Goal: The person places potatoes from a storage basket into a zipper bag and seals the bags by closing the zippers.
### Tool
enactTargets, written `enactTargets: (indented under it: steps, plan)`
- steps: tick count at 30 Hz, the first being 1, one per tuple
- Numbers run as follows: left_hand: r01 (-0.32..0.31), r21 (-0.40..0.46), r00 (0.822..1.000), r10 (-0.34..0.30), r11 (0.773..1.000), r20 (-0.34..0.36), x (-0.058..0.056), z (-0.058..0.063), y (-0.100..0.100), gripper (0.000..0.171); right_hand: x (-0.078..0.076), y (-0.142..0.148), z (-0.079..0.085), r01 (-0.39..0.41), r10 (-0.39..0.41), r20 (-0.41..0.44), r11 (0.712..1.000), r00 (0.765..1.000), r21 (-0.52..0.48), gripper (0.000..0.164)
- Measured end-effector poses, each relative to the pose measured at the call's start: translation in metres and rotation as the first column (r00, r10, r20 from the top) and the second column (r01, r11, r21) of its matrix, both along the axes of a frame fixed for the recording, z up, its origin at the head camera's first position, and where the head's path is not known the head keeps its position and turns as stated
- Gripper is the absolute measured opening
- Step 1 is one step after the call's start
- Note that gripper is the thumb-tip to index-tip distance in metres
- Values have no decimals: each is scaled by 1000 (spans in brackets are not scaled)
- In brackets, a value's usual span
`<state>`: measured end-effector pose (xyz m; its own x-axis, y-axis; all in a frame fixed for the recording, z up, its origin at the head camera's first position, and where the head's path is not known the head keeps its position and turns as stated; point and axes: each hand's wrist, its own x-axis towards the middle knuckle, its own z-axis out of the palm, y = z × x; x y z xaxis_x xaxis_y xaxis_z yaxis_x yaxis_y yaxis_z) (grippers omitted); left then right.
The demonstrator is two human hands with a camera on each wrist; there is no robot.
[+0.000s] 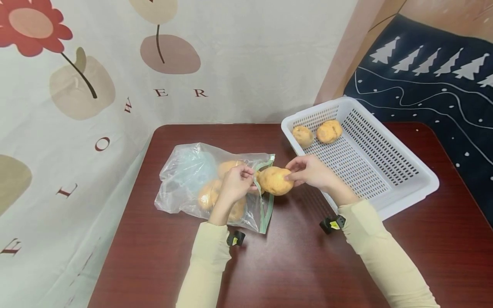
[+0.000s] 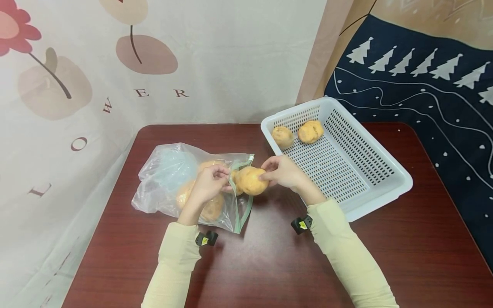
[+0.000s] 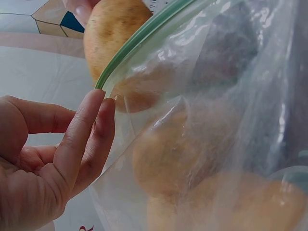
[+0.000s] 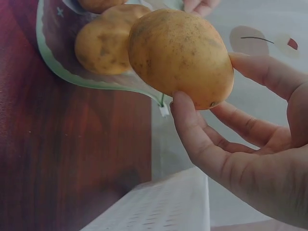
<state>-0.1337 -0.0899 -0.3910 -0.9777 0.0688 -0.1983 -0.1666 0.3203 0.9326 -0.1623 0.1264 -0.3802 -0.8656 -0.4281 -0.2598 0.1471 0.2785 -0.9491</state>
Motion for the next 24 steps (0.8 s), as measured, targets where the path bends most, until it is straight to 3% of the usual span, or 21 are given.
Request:
enactTargets:
  steps: [10, 24]
  plan:
    - [5, -25, 1000, -5, 1000, 1, 1, -1, 0, 14, 4, -5, -16, 20, -20, 27, 1000, 999, 4, 26]
    - [20, -12, 999, -20, 1000, 26, 0, -1, 2, 16, 8, -10, -18, 64, -63, 57, 998, 996, -7, 27]
